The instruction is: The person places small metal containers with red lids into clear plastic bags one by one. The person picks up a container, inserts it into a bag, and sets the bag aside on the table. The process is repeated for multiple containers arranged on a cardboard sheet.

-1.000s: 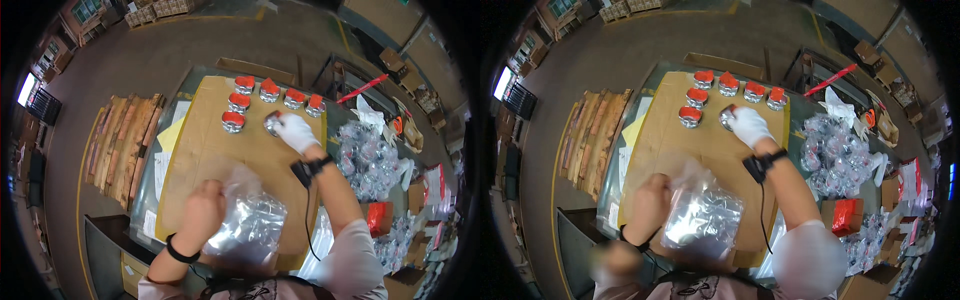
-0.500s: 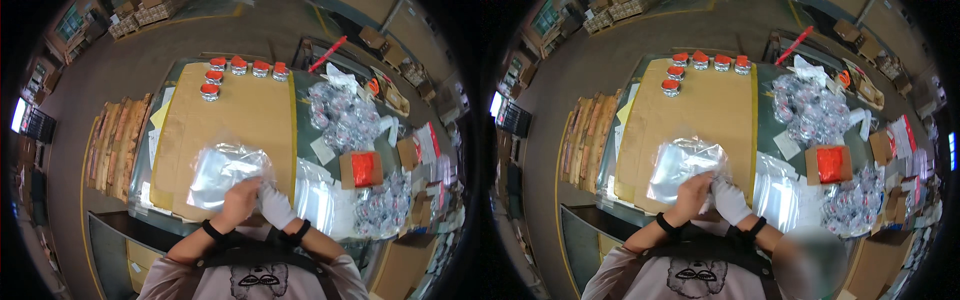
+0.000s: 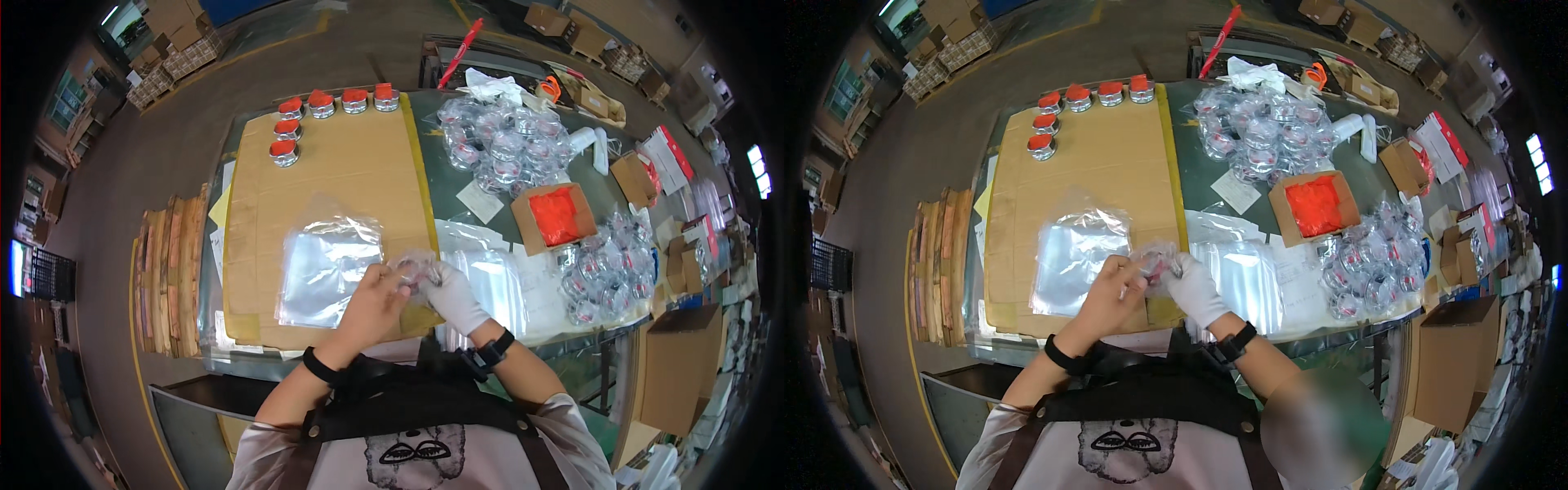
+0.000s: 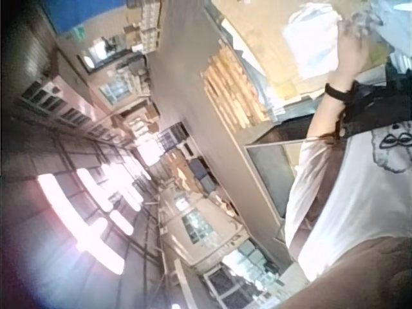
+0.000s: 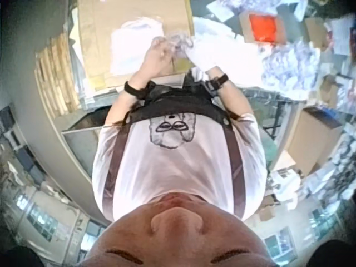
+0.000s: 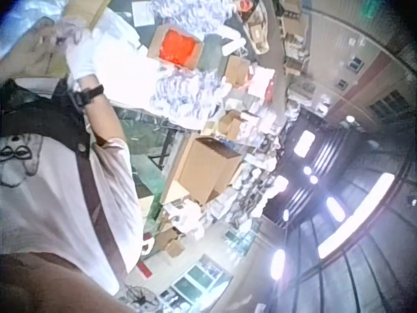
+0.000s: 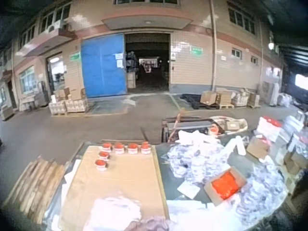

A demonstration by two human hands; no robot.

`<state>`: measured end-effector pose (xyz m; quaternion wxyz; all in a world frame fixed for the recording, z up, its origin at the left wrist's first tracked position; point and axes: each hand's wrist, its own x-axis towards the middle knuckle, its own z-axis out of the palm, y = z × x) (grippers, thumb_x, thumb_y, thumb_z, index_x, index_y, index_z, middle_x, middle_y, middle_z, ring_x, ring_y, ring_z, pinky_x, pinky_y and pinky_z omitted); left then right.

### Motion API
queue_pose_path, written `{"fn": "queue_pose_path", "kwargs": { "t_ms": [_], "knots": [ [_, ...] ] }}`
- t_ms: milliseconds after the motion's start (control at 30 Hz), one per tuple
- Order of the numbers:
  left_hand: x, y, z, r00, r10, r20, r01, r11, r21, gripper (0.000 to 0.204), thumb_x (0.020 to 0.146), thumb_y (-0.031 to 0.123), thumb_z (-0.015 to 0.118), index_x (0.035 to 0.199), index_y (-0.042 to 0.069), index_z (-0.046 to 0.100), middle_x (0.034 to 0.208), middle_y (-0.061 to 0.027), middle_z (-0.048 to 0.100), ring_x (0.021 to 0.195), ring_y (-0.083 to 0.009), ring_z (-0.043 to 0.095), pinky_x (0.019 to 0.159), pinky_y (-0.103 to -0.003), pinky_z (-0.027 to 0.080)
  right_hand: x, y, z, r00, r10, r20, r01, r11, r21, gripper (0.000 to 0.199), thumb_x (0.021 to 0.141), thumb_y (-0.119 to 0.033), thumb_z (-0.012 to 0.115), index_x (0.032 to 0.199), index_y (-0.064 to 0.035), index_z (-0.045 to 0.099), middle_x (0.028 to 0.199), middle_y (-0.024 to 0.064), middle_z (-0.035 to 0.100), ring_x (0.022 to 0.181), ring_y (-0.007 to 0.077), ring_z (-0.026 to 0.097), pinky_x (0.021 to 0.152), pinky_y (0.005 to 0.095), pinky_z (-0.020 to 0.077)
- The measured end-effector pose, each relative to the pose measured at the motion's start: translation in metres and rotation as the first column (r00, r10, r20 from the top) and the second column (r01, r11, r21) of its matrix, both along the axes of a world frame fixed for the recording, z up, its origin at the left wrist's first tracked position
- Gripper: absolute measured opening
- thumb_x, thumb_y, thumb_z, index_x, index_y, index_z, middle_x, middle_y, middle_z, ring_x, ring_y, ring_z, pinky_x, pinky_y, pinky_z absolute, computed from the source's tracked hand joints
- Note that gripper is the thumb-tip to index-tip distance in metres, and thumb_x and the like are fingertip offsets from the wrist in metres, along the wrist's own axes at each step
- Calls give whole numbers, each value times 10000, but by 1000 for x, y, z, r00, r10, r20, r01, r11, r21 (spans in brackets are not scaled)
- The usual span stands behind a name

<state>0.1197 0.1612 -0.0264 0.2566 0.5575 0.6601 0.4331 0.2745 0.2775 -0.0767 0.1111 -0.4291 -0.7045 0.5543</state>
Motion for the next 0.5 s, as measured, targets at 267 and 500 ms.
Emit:
{"fn": "queue_pose_path", "kwargs": {
  "t_ms": [267,500],
  "knots": [
    [13,-11,-42,878,59,-476,-93,995,-48,170,723,149,720,829,22,682,944,-192,523,834,-360,575,677,-438,500,-2,-26,51,846,223,484,-531,439,725,214,825,-62,572,1033,-37,618,991,156,631,829,276,663,674,384,545],
    [23,3,-33,863,-12,-506,-97,977,-189,300,707,167,744,957,25,656,898,-152,546,810,-352,578,715,-461,491,-18,21,-5,831,486,272,-497,429,754,116,809,-149,583,801,-45,633,731,140,652,699,300,683,625,406,544]
  ]
}}
